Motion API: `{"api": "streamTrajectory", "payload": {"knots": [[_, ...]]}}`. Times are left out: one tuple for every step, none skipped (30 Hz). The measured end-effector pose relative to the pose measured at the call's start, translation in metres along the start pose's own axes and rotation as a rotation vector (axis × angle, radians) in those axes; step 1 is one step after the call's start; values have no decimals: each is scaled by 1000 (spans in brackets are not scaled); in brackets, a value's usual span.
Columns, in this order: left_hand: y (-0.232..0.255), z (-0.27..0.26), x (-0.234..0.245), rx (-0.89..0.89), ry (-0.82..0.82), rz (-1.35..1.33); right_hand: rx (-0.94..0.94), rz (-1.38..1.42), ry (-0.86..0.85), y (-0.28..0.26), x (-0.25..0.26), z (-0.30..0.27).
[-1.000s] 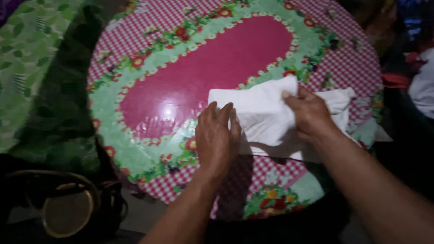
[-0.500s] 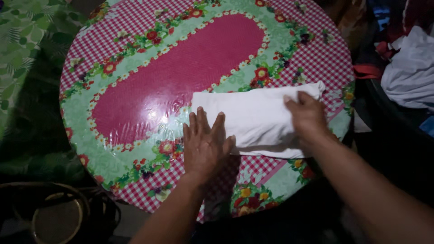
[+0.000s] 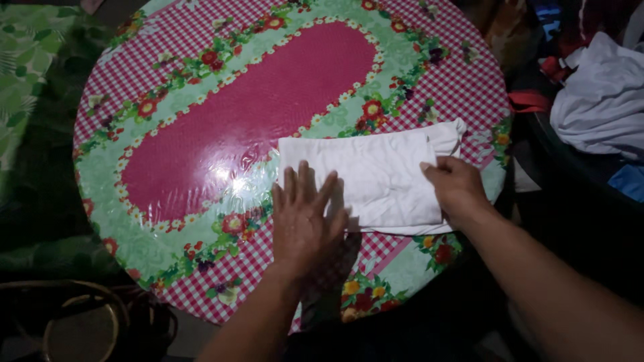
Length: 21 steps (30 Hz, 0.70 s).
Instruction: The person folds a white t-shirt on a table, using their hands to smooth the fabric and tuck parts of the garment together until it forms a rectangular shape.
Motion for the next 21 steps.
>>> {"api": "streamTrajectory", "payload": {"knots": [[-3,1,4,13,70,-8,85,-16,35,-6,3,3],[-6,1,8,25,139,-16,170,-31,70,-12,4,4],[-9,1,9,45,162,-25,196,-49,96,-14,10,5],[-13,0,10,65,185,-34,223,-67,123,-19,22,5],[-16,-2,10,87,208,-46,251,-88,150,-22,29,6],[-17,-3,8,77,197,-43,271,-74,146,-22,32,6],[-18,-5,5,63,185,-43,292,-58,148,-21,37,5],[-17,-6,3,48,174,-42,312,-42,150,-19,41,4],[-17,-8,-1,51,131,-34,253,-105,145,-11,39,1],[-15,-9,-4,55,87,-26,192,-167,140,-3,38,-2],[-14,-10,-7,64,45,-17,132,-232,129,0,36,-5],[-14,-10,-7,65,29,-25,120,-315,116,-3,34,-7],[-14,-11,-6,66,14,-34,109,-399,103,-8,33,-10],[-13,-11,-5,66,-2,-43,98,-483,90,-15,31,-12],[-11,-11,-4,64,-8,-53,51,-541,83,-18,30,-14],[-10,-11,-2,61,-14,-63,2,-598,76,-20,28,-14],[-10,-10,-1,65,-15,-73,-40,-656,65,-22,27,-14],[-10,-7,3,73,26,-119,0,-534,71,-27,23,-14],[-10,-5,5,87,70,-166,42,-414,73,-32,18,-12],[-10,-3,7,100,114,-212,83,-294,75,-37,15,-10],[-11,0,7,112,126,-215,137,-378,125,-43,18,-9]]}}
Point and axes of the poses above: each hand's wrist, its own z-axis towards the middle knuckle, its own x-axis out of the back of the hand, y = z × x, the point moved 6 cm from there along z, towards the middle knuckle, and after that the axes turned 10 degrees about y, right-handed, at the moved point
